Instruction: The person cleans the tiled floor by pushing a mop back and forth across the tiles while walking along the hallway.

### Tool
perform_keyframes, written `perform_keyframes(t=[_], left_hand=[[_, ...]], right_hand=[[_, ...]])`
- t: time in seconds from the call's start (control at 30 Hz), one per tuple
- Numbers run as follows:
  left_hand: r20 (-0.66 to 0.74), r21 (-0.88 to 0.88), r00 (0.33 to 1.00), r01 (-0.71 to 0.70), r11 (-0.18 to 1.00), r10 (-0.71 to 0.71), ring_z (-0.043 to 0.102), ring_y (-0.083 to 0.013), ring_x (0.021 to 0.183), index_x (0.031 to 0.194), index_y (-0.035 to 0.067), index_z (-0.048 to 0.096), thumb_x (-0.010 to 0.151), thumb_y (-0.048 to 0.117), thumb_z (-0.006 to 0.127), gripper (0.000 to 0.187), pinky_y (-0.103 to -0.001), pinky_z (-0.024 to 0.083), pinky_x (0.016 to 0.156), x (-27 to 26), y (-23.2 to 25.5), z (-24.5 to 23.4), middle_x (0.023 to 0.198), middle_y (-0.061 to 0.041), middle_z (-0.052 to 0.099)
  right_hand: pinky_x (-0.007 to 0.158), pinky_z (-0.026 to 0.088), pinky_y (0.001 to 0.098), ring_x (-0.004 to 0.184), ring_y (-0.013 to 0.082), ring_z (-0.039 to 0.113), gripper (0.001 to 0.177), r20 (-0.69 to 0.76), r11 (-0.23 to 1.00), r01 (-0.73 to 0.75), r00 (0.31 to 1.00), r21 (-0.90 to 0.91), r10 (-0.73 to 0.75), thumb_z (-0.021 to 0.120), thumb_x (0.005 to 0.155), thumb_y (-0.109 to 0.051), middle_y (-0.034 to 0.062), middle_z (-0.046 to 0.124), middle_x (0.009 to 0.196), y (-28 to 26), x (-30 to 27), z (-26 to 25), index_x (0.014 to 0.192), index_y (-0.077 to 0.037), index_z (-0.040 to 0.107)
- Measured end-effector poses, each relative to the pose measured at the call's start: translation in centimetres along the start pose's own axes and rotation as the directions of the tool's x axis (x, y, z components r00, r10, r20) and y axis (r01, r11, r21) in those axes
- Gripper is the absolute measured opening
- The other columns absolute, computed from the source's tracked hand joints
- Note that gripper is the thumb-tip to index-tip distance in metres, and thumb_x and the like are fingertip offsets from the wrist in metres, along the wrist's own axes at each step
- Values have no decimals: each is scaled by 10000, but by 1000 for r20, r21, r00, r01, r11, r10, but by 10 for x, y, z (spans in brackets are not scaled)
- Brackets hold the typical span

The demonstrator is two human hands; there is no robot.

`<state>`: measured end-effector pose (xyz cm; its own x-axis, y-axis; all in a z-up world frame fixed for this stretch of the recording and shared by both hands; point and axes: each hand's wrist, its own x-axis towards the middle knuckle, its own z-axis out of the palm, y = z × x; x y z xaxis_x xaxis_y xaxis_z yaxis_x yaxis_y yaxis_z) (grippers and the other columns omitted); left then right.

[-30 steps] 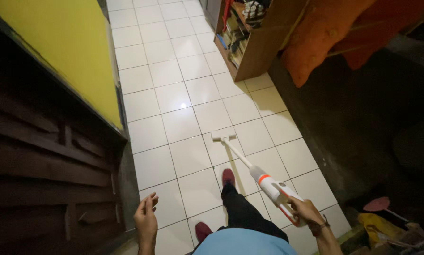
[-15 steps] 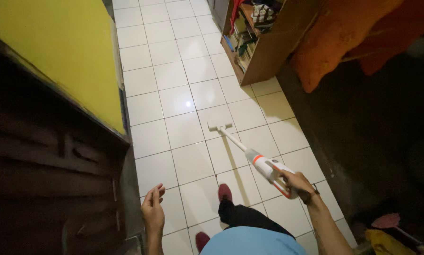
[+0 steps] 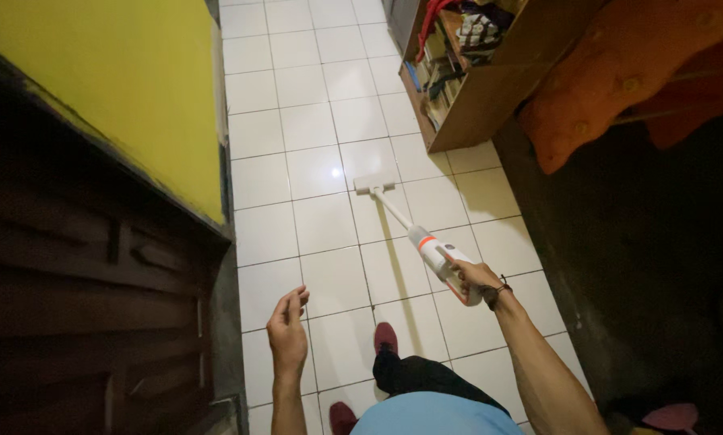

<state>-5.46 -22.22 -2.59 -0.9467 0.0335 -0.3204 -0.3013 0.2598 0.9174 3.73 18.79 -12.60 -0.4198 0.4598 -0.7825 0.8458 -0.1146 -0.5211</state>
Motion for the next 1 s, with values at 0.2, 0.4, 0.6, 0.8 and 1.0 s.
perform_keyframes(t=[0.2, 0.4, 0.6, 0.8, 1.0], left_hand=[[19, -33, 999, -33, 999, 33, 702, -238, 1132, 1237, 36, 712, 1053, 328, 457, 429, -389, 522, 1020, -24, -21, -28, 1152, -154, 763], [38, 73, 999, 17, 997, -20, 678, -222, 1150, 1258, 73, 698, 1055, 326, 445, 411, -373, 519, 1009, -50, -77, -87, 1192, -126, 739], [-8, 78, 1000, 1, 997, 0, 685, -243, 1165, 1270, 54, 697, 1070, 340, 451, 426, -386, 510, 1030, -94, -105, -147, 1199, -144, 746], [-68, 101, 975, 218, 971, -212, 650, -242, 1191, 1301, 88, 687, 1088, 368, 403, 453, -396, 491, 1040, -123, -128, -177, 1226, -138, 715], [-97, 24, 974, 209, 978, -206, 675, -266, 1181, 1276, 55, 693, 1074, 361, 436, 447, -422, 520, 1032, -114, -132, -161, 1208, -164, 726]], right_hand=[[473, 448, 357, 502, 150, 477, 304, 30, 990, 37, 999, 138, -41, 691, 840, -348, 15, 500, 608, 42, -40, 12, 742, -81, 581], [482, 453, 370, 487, 186, 504, 345, -31, 999, -11, 999, 41, 12, 683, 859, -379, 56, 533, 588, 112, -132, 15, 756, -57, 612], [464, 430, 316, 485, 166, 540, 409, -97, 1000, 8, 995, -24, -11, 696, 847, -432, 48, 591, 587, 207, -194, 13, 800, -25, 698], [457, 423, 355, 480, 218, 595, 393, -141, 989, -110, 985, -96, 96, 739, 845, -379, 102, 620, 564, 249, -197, 16, 804, 11, 716], [469, 423, 352, 486, 190, 542, 424, -98, 1000, -16, 995, -6, 16, 739, 827, -383, 85, 594, 571, 204, -192, 19, 800, 38, 698]])
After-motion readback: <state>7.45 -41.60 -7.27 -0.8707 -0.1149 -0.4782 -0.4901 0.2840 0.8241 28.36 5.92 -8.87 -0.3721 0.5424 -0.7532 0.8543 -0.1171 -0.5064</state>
